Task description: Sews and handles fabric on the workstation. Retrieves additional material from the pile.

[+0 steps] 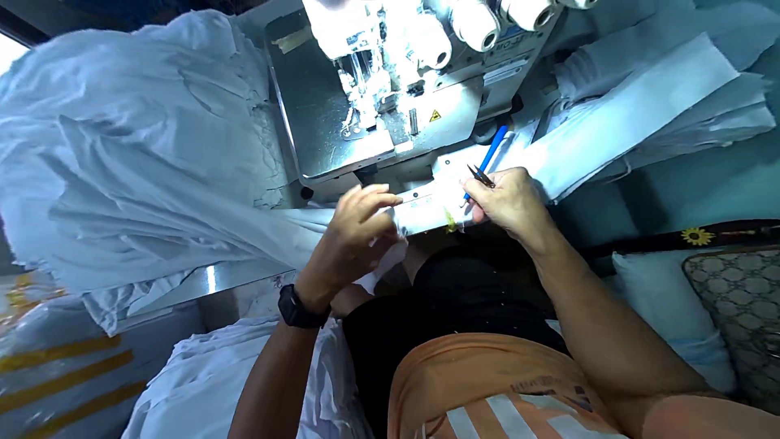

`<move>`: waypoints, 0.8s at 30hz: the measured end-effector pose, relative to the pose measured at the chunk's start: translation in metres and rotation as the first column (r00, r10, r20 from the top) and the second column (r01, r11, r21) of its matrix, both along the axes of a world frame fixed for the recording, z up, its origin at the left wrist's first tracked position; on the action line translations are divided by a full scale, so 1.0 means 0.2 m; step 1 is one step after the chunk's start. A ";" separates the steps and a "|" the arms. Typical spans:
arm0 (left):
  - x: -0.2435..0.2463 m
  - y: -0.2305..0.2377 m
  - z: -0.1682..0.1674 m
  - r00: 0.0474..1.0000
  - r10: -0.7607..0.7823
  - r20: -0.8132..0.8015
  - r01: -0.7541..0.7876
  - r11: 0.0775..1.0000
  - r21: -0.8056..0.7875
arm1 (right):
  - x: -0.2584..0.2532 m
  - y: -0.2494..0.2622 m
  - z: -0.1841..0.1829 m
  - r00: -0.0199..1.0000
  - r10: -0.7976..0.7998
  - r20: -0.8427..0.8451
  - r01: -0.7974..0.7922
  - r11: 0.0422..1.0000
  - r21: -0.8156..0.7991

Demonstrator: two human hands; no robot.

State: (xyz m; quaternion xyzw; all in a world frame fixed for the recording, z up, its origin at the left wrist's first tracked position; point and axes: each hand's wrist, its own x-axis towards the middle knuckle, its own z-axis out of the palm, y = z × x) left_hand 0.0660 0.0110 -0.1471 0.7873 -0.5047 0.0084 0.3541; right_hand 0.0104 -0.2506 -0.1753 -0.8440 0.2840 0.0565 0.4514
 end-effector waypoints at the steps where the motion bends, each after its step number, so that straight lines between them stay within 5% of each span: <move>1: 0.00 0.01 0.10 0.999 0.040 -0.032 -0.041 0.999 -0.032 | 0.00 0.00 0.01 0.999 0.035 -0.023 -0.036 0.996 -0.082; 4: 0.01 0.05 0.27 0.985 0.146 -0.096 -0.155 0.984 -0.088 | -0.05 0.04 0.06 0.977 0.156 0.148 -0.116 0.961 -0.252; 8: 0.10 0.01 0.32 0.963 0.225 -0.148 -0.251 0.950 -0.185 | -0.13 0.23 0.16 0.621 0.262 0.739 -0.277 0.955 -0.106; 10: 0.10 0.01 0.34 0.956 0.260 -0.137 -0.284 0.937 -0.201 | -0.13 0.35 0.20 0.555 0.283 0.782 -0.357 0.930 -0.083; 13: 0.06 0.02 0.39 0.953 0.286 -0.097 -0.302 0.923 -0.240 | -0.06 0.53 0.16 0.614 0.345 0.710 -0.403 0.910 -0.094; 15: -0.06 0.11 0.54 0.940 0.333 -0.070 -0.340 0.927 -0.160 | -0.06 0.59 0.18 0.516 0.413 0.750 -0.592 0.805 -0.037; 18: -0.39 0.36 0.91 0.926 0.377 -0.035 -0.364 0.912 0.191 | -0.07 0.41 0.36 0.130 0.552 0.824 -0.849 0.491 -0.195; 19: -0.49 0.43 0.96 0.937 0.350 -0.020 -0.326 0.891 0.315 | -0.04 0.33 0.43 0.074 0.593 0.802 -0.807 0.508 -0.301; 21: -0.60 0.55 0.96 0.972 0.232 0.020 -0.217 0.869 0.445 | 0.05 0.23 0.57 0.127 0.625 0.770 -0.608 0.662 -0.438; 24: -0.69 0.71 1.00 0.979 0.205 0.020 -0.196 0.898 0.395 | 0.26 0.10 0.68 0.260 0.488 0.833 -0.529 0.794 -0.300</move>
